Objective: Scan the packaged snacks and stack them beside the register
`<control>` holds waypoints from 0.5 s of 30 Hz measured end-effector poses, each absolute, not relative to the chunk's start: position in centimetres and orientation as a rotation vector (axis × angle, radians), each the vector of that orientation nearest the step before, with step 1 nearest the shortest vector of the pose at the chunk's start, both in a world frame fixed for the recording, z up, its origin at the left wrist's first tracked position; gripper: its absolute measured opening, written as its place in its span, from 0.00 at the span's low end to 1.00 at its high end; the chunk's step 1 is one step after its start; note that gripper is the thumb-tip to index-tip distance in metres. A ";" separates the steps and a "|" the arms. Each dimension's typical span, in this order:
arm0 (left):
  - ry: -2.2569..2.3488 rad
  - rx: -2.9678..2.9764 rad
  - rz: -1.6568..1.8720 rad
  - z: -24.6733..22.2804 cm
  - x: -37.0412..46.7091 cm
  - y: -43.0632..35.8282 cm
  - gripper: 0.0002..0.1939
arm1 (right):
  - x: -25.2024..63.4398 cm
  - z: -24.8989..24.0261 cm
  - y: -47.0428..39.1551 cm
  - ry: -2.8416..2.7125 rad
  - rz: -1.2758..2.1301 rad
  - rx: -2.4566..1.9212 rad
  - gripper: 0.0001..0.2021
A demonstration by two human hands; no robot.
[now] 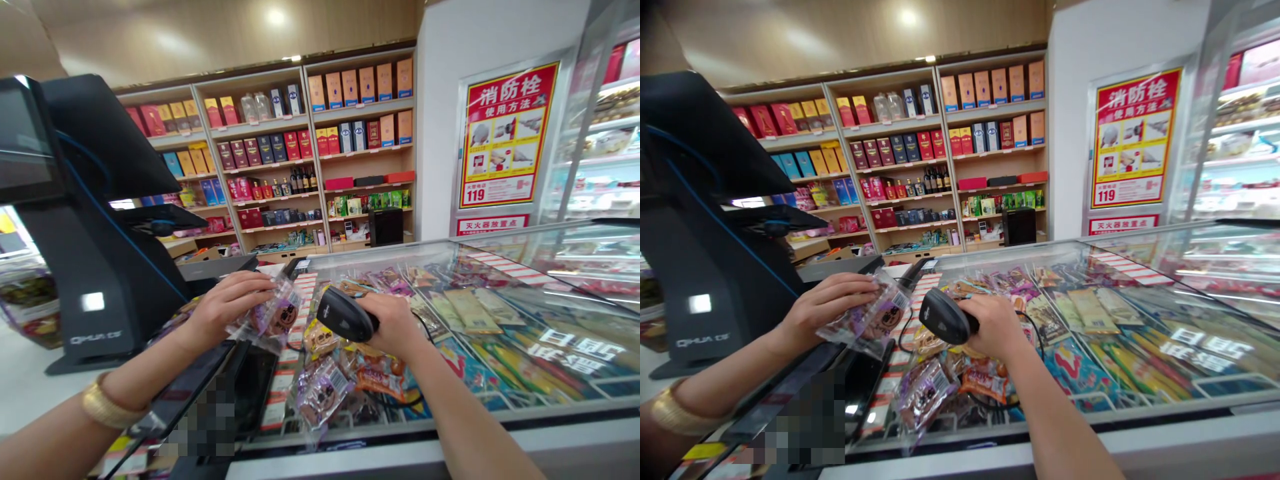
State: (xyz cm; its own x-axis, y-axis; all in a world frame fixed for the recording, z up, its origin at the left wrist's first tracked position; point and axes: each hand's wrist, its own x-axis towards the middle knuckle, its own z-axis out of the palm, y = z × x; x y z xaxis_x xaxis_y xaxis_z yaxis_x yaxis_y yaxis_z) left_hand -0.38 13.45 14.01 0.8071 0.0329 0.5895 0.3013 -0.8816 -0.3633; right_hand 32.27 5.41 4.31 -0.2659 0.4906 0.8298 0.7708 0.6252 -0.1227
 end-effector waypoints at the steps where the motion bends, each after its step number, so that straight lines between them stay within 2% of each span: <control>1: -0.245 -2.567 -0.820 14.1 -0.3 13.3 0.14 | 32.2 4.4 5.4 -1.935 -0.386 -1.005 0.11; 9: -0.237 -2.646 -0.827 14.4 0.0 13.1 0.13 | 32.1 4.3 5.4 -1.896 -0.381 -0.991 0.11; 15: -0.579 -2.556 -1.039 13.5 2.4 12.9 0.11 | 33.3 3.9 5.9 -1.486 -0.491 -0.991 0.07</control>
